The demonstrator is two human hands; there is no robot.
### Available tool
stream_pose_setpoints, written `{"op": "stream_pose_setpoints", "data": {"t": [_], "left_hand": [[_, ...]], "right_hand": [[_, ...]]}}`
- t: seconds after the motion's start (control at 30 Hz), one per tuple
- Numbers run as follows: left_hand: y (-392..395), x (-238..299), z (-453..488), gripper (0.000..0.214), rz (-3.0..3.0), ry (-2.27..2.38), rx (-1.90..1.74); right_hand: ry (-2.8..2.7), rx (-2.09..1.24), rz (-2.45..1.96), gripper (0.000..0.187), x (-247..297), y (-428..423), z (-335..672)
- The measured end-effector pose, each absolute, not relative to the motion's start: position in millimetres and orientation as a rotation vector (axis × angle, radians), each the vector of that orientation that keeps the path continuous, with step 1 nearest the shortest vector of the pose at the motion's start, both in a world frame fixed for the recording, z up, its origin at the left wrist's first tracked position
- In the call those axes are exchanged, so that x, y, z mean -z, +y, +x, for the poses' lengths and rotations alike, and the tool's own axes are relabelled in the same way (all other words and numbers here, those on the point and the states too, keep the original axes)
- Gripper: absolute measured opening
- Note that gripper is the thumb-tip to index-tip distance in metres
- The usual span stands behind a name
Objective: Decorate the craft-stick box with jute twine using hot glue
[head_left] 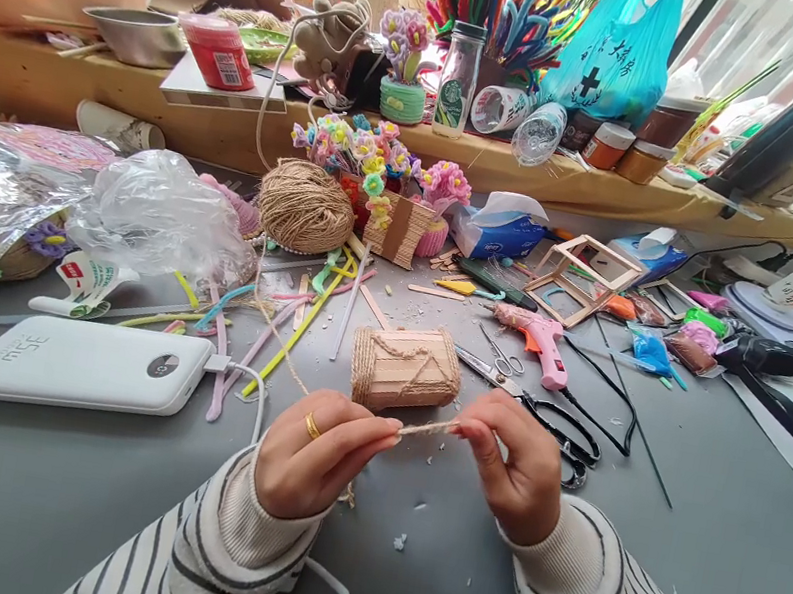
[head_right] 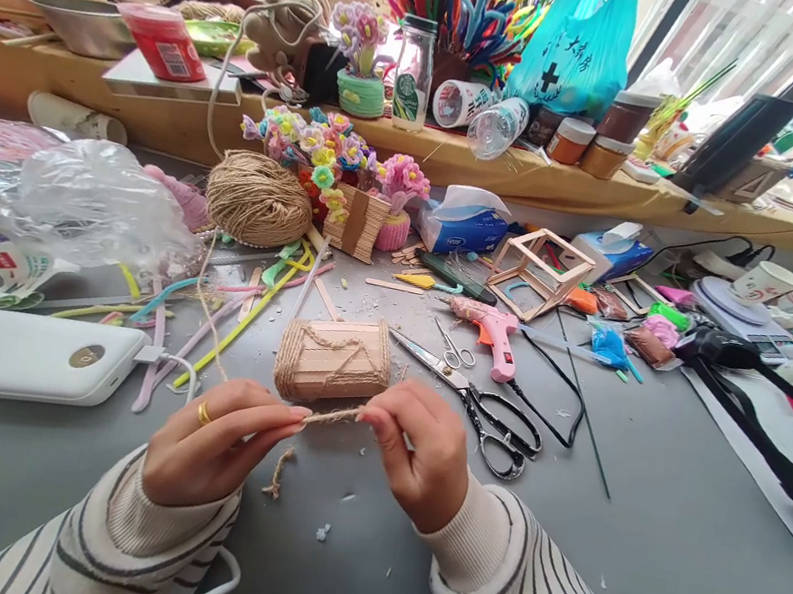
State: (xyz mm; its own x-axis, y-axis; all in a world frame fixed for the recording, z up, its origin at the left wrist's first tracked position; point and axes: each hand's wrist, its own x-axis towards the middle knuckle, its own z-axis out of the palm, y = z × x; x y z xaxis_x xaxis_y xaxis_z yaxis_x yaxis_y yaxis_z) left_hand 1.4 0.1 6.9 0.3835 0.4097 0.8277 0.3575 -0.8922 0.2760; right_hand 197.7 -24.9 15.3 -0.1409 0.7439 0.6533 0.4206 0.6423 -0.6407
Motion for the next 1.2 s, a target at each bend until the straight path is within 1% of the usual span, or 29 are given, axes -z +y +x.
{"op": "stream_pose_setpoints", "data": {"t": [0.17, 0.27, 0.33, 0.47, 0.6, 0.77, 0.97, 1.2], "left_hand": [[2, -7, -1, 0.017, 2.489, 0.747, -1.633], [4, -6, -2, 0.013, 2.488, 0.833, -1.642], [5, -5, -4, 0.007, 2.513, 0.876, -1.622], [6, -2, -9, 0.003, 2.544, 0.907, -1.615], [4, -2, -12, 0.009, 2.554, 0.896, -1.595], [2, -2, -15, 0.01, 2.557, 0.896, -1.594], [0, -3, -16, 0.01, 2.547, 0.896, -1.577], [0, -4, -14, 0.012, 2.546, 0.901, -1.592]], "right_hand": [[-1.616, -0.347, -1.056, 0.016, -13, -26, 202], [-1.648, -0.348, -1.087, 0.012, -13, -24, 203], [-1.689, -0.353, -1.089, 0.01, -13, -23, 203], [-1.746, -0.373, -1.042, 0.01, -14, -21, 206], [-1.724, -0.425, -1.028, 0.009, -14, -21, 209], [-1.73, -0.528, -1.033, 0.006, -13, -21, 212], [-1.736, -0.602, -1.045, 0.013, -11, -24, 210], [-1.779, -0.61, -1.086, 0.025, -11, -24, 206]]}}
